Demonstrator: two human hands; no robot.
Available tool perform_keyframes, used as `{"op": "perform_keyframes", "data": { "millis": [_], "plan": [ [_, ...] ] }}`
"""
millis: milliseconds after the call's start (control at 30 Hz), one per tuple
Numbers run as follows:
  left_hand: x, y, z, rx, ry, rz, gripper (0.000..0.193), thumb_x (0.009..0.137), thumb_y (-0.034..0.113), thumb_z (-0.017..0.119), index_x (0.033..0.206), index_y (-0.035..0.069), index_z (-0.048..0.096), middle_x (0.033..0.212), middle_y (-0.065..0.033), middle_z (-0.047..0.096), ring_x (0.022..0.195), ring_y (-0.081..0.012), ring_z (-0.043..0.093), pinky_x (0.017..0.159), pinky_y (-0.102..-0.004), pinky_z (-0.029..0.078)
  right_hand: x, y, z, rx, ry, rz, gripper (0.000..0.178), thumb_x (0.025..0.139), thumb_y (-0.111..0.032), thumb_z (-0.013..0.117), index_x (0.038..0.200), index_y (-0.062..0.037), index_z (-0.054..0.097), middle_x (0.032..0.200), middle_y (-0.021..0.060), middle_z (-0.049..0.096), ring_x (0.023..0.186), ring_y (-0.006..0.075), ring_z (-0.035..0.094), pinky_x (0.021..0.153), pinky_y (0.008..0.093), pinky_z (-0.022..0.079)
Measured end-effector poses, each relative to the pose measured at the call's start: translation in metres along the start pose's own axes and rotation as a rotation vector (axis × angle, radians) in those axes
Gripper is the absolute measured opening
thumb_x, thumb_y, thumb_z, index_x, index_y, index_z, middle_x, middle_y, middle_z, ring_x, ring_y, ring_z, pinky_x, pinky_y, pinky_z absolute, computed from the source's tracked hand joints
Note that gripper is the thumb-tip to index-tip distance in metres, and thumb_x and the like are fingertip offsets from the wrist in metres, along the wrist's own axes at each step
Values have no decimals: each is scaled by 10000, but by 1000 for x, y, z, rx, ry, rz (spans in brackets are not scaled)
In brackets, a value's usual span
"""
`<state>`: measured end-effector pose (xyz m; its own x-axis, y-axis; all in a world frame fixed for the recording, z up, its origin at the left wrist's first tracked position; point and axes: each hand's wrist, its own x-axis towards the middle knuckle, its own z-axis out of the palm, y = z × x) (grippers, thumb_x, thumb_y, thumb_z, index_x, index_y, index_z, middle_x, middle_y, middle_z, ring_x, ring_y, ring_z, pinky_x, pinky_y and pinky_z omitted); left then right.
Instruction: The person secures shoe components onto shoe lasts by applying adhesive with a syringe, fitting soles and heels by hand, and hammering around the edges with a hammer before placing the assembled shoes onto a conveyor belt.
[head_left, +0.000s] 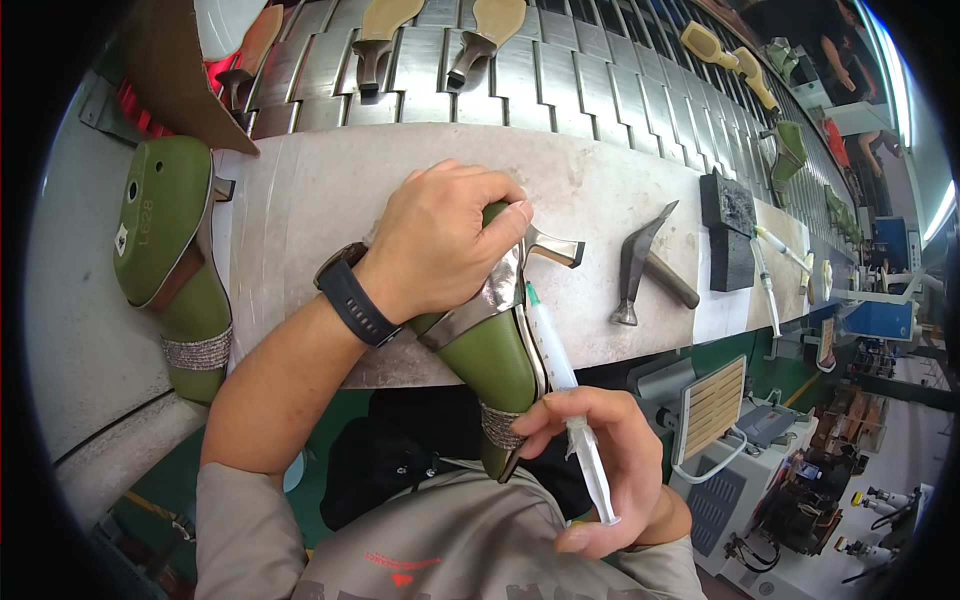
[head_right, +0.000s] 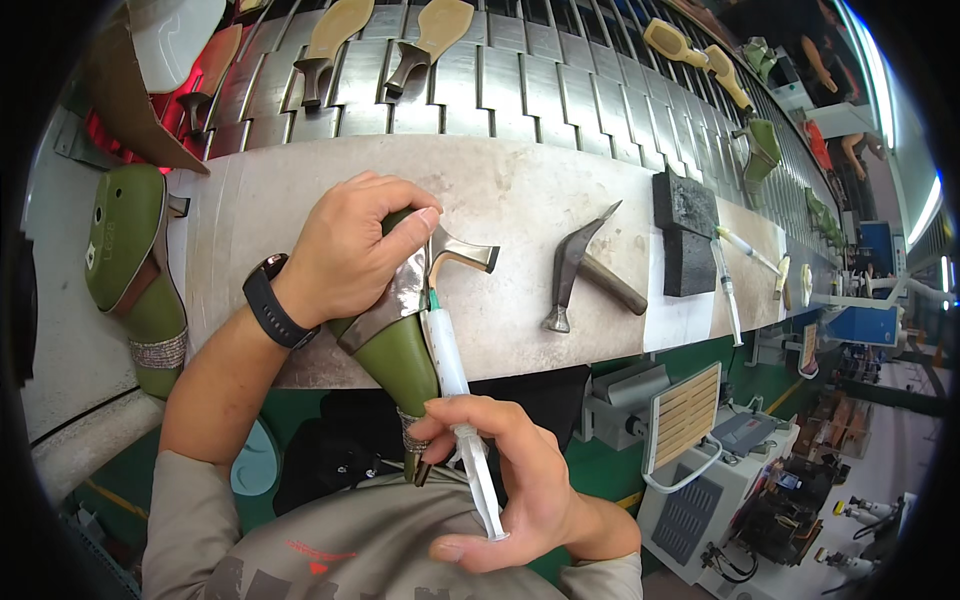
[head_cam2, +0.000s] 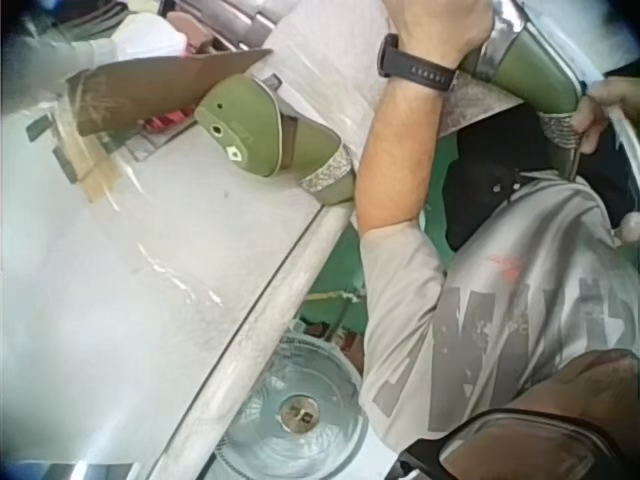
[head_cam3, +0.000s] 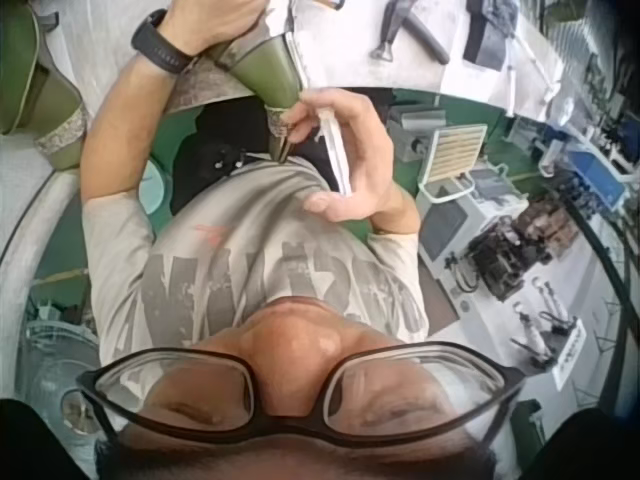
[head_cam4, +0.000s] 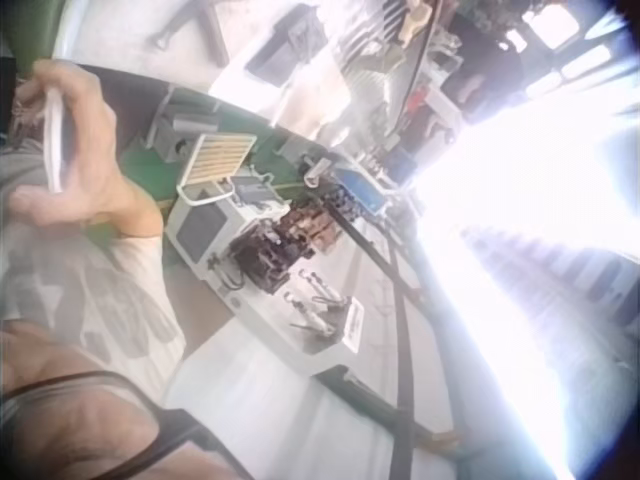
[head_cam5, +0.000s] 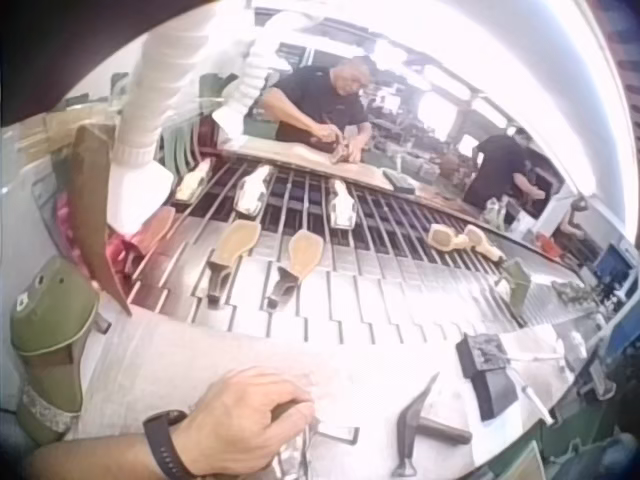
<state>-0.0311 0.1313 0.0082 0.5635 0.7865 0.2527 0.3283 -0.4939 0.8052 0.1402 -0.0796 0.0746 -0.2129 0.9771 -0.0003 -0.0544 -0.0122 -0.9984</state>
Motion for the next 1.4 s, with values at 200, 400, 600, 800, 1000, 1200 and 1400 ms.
{"op": "perform_keyframes", "data": {
  "millis": [200, 400, 600, 800, 1000, 1200, 1400],
  "plan": [
    [-1, -2, -2, 9, -11, -13, 255, 1004, 224, 655, 1019, -3, 770, 961, -159, 769, 891, -329, 660, 828, -425, 523, -1, -1, 3, -1, 19, 39, 956, 711, -296, 980, 1425, 119, 498, 1156, 199, 699, 970, 217, 703, 885, 338, 586],
    [-1, -2, -3, -4, 1, 10, 253, 1002, 221, 656, 1021, -5, 769, 968, -161, 771, 892, -328, 664, 828, -422, 527, -5, -3, 2, 13, 25, 51, 930, 720, -312, 974, 1398, 131, 516, 1107, 194, 704, 938, 215, 706, 850, 328, 592],
    [-3, -4, -2, -10, 11, 12, 251, 1001, 217, 659, 1023, -7, 770, 970, -161, 773, 896, -324, 668, 830, -417, 530, -9, -5, 3, 32, 46, 51, 906, 731, -316, 966, 1382, 138, 529, 1095, 197, 699, 933, 216, 704, 837, 327, 592],
    [-4, -4, -2, -1, 3, -14, 251, 1000, 218, 662, 1021, -7, 770, 971, -154, 776, 891, -309, 666, 827, -408, 530, -15, -8, 7, 69, 63, 82, 913, 734, -321, 968, 1391, 134, 527, 1102, 200, 688, 942, 212, 696, 837, 328, 589],
    [-5, -5, -4, -1, 7, -10, 249, 999, 216, 659, 1021, -6, 771, 960, -148, 774, 892, -306, 664, 823, -408, 529, -16, -9, 7, 69, 50, 86, 920, 736, -330, 969, 1395, 132, 523, 1100, 198, 686, 939, 212, 695, 835, 326, 588],
    [0, -2, -4, -3, 2, 5, 241, 995, 203, 656, 1019, -11, 764, 970, -158, 768, 898, -322, 666, 842, -416, 525, -27, -16, 9, 138, 98, 163, 1000, 720, -445, 976, 1397, 112, 496, 1111, 220, 688, 957, 243, 707, 876, 365, 587],
    [1, -1, -3, -19, 33, 24, 203, 980, 149, 662, 1025, -28, 750, 977, -187, 746, 937, -357, 679, 862, -423, 523, -21, -27, -22, 143, 305, 87, 1121, 797, -662, 867, 1490, 89, 407, 1181, 203, 674, 1018, 252, 706, 943, 382, 559]
  ]
}}
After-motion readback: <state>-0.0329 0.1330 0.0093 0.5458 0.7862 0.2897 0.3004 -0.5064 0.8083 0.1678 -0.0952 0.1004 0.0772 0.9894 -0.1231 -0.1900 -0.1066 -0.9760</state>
